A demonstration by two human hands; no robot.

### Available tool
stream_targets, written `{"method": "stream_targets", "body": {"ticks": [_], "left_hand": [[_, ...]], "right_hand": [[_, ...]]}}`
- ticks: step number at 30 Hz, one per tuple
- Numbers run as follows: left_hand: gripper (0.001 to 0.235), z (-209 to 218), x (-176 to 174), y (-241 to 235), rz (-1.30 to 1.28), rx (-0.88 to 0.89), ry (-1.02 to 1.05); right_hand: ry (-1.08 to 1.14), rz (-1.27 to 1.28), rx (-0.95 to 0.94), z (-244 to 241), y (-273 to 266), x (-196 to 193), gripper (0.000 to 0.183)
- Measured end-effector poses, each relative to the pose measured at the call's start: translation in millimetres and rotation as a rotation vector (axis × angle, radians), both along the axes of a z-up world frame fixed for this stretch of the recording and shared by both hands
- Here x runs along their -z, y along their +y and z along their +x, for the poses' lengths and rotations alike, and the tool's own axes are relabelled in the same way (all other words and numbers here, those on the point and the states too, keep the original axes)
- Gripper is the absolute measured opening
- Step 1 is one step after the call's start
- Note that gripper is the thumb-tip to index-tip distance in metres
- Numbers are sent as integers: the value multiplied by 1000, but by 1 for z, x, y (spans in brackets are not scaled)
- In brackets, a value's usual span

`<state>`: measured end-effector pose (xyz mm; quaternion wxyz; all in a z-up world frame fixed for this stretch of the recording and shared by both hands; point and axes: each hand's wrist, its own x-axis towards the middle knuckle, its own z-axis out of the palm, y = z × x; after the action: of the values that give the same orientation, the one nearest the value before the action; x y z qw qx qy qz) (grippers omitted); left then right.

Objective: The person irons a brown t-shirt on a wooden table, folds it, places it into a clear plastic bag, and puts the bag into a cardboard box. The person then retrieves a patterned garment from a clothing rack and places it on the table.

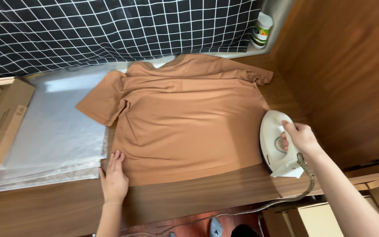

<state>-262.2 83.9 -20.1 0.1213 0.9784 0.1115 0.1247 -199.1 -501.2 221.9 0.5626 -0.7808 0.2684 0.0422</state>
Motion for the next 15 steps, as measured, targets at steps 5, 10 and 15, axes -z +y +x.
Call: {"method": "stream_targets", "body": {"ticks": [5, 10, 15], "left_hand": [[75, 54, 16, -58, -110, -199, 37], [55, 90, -79, -258, -449, 28, 29], [31, 107, -110, -430, -1118, 324, 167]], "right_hand": [[-145, 72, -63, 25, -25, 53, 38], [-236, 179, -54, 40, -9, 72, 36], [-96, -208, -94, 48, -37, 90, 65]]}}
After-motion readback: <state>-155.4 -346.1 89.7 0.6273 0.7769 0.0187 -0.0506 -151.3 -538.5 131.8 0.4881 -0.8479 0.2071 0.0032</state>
